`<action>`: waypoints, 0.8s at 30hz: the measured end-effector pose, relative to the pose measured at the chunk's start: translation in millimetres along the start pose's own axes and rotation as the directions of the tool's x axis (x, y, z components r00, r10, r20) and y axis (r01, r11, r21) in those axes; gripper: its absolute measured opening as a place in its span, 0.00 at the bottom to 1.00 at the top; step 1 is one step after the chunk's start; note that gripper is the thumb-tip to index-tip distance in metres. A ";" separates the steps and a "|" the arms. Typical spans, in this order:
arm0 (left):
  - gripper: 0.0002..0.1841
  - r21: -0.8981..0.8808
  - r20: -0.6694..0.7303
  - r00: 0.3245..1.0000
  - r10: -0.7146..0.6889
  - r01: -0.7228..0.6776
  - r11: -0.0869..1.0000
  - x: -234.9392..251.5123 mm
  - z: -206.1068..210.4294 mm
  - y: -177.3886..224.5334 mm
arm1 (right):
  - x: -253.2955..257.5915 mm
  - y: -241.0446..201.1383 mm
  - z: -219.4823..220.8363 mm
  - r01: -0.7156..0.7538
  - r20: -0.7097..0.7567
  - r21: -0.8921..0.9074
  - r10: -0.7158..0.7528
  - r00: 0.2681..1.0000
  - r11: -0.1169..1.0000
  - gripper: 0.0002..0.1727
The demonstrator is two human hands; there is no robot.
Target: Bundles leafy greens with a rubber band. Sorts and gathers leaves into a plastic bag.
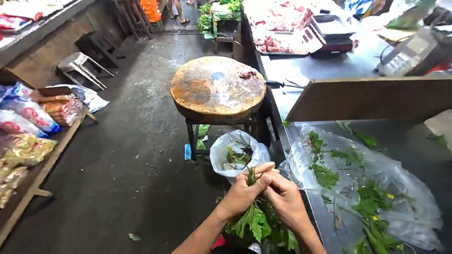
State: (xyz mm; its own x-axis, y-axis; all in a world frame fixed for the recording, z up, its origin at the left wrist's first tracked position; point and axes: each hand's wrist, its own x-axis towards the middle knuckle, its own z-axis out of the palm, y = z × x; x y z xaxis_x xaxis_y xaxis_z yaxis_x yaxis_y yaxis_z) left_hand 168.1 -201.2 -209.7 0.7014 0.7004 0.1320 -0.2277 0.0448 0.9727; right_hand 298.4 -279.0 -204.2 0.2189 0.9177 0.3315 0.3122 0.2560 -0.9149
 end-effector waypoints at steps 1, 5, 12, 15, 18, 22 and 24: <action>0.21 0.006 -0.041 0.999 0.004 -0.004 1.000 -1.9 -3.1 -3.5 | -3.1 2.2 5.1 -0.034 0.007 0.014 0.034 0.999 0.999 0.11; 0.18 -0.014 -0.249 0.968 0.018 -0.023 1.000 -9.4 -27.6 -15.1 | -26.7 10.5 29.0 -0.197 0.029 0.145 0.195 0.980 0.970 0.19; 0.09 -0.139 -0.275 0.952 -0.136 0.101 0.985 -26.3 -73.6 -40.0 | -64.4 46.6 51.9 -0.253 -0.117 0.117 0.266 0.957 0.960 0.14; 0.14 -0.147 -0.274 0.944 -0.185 0.149 0.978 -31.5 -95.4 -45.0 | -85.5 63.7 2.9 -0.522 -0.236 0.071 0.523 0.819 0.850 0.14; 0.17 -0.131 -0.268 0.939 -0.214 0.185 0.974 -34.4 -118.5 -43.0 | -87.9 96.2 -54.9 -0.691 -0.373 0.100 0.671 0.641 0.716 0.15; 0.17 -0.063 -0.377 0.898 -0.228 0.221 0.973 -36.4 -117.1 -40.5 | -36.7 151.6 -127.4 -0.720 -0.462 -0.056 0.622 0.633 0.691 0.17; 0.17 -0.039 -0.412 0.880 -0.236 0.242 0.970 -38.5 -109.1 -33.6 | 0.2 186.6 -154.0 -0.688 -0.447 -0.267 0.546 0.709 0.674 0.19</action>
State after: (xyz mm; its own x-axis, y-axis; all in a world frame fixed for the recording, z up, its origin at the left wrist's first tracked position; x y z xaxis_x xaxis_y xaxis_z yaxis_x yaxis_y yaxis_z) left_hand 75.0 -152.0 -268.3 0.3931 0.8992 -0.1918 -0.0777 0.2404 0.9676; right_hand 499.1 -277.9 -339.4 0.7386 0.6544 -0.1619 0.3071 -0.5404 -0.7834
